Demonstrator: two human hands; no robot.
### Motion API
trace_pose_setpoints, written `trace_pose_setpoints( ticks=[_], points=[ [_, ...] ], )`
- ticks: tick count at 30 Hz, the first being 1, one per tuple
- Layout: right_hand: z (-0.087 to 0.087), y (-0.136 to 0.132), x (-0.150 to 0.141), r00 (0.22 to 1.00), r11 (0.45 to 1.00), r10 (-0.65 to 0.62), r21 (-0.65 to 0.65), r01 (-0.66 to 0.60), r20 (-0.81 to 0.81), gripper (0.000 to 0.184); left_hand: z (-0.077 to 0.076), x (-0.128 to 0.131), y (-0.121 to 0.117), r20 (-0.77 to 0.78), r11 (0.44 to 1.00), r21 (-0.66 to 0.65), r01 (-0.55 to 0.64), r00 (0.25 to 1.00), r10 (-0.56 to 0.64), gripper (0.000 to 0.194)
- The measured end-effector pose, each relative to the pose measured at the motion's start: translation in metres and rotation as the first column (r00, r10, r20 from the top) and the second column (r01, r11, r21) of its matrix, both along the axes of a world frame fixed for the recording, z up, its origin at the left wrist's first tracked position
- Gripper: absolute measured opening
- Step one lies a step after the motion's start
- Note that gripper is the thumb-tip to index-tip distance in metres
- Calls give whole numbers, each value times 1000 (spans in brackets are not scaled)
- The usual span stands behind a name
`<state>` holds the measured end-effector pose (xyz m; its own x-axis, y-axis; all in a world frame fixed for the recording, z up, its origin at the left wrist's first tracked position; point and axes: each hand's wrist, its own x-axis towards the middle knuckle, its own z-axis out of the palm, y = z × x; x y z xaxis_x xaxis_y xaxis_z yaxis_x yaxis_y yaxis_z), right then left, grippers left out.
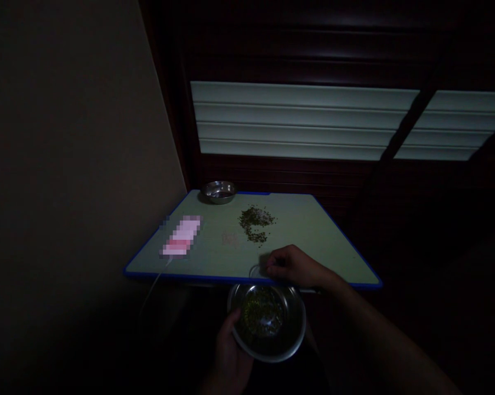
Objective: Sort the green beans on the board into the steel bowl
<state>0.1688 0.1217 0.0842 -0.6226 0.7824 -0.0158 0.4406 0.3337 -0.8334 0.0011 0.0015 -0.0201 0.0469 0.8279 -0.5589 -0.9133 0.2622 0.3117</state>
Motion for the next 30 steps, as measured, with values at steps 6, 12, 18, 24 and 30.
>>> trace_pose_setpoints(
  ticks=[6, 12, 18, 24, 30],
  points=[
    [3, 25, 2, 969, 984, -169, -92, 154, -183, 24, 5, 1, 0, -28, 999, -39, -6, 1000, 5, 33],
    [0, 70, 10, 817, 873, -476, -62, 484, -326, 36, 0, -1, 0, -24, 999, -37, 9, 1000, -10, 26],
    [-11, 60, 8, 858, 902, -429, -80, 425, -281, 35, 7, 0, 0, -48, 998, -49, -46, 998, 43, 29],
    [-16, 53, -3, 930, 952, -301, -118, 282, -211, 23, 4, -2, -1, -34, 999, -52, -8, 999, 6, 32],
    [-18, 56, 4, 936, 947, -320, -62, 314, -143, 15, 1, -3, -1, -12, 999, -49, -5, 1000, 4, 33]
  ],
)
